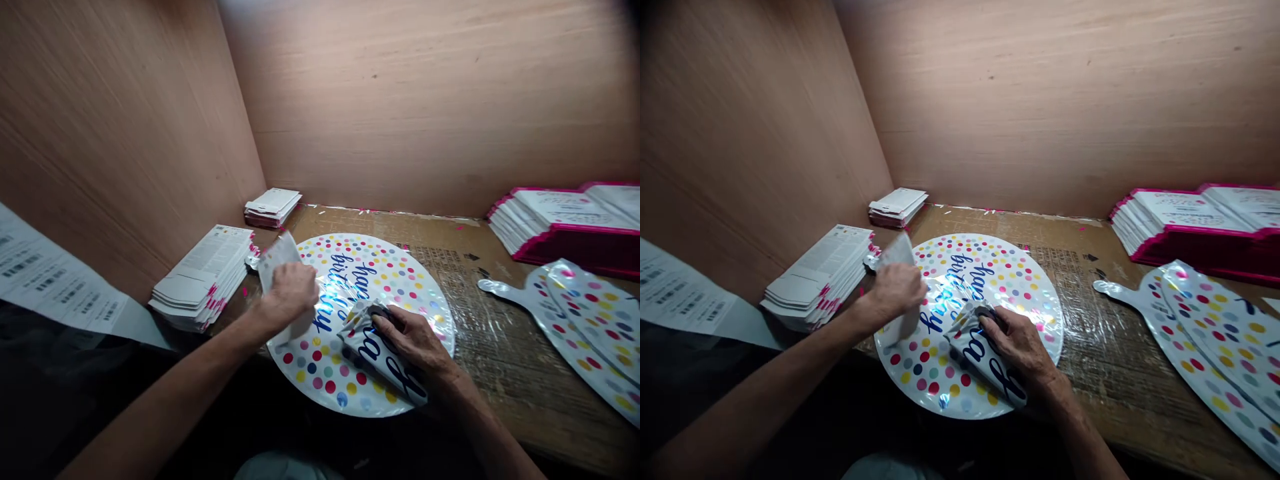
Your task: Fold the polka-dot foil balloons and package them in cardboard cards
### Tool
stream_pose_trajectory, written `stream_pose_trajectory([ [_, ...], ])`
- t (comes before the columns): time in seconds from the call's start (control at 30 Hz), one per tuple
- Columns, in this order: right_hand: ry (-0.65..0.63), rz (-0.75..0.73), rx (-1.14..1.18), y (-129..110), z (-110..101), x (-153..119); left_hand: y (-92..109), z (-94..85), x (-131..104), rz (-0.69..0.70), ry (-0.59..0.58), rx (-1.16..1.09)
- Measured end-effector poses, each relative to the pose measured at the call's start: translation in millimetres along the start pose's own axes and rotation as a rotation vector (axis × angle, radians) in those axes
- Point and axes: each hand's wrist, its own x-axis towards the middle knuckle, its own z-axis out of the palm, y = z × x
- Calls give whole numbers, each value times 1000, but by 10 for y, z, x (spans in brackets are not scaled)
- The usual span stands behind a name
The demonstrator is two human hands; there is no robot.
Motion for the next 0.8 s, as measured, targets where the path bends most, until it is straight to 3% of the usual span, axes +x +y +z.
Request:
stream_pose_trajectory([
  [0.07,37,37,31,34,-90,-104,219,106,10,-2,-93,-6],
  [0.1,46,51,40,37,-127,-145,235,143,0,-14,-120,7],
  [0.2,35,81,40,-54,-144,-172,-1,244,-96,10,-85,-21],
  [0.3,-19,16,-10,-248,13,-24,-317,400,-287,180,-34,-89],
  [0.43,-122,-116,-95,-370,317,215,-417,609,-539,338,-51,-54],
  [0.53,-146,-156,-166,-307,418,272,-379,635,-576,416,-96,-37],
  [0.7,-181,-192,-217,-296,394,237,-384,563,-473,594,-158,80],
  [0.8,-128,-238,-188,-371,442,211,-390,564,-420,614,-198,182],
])
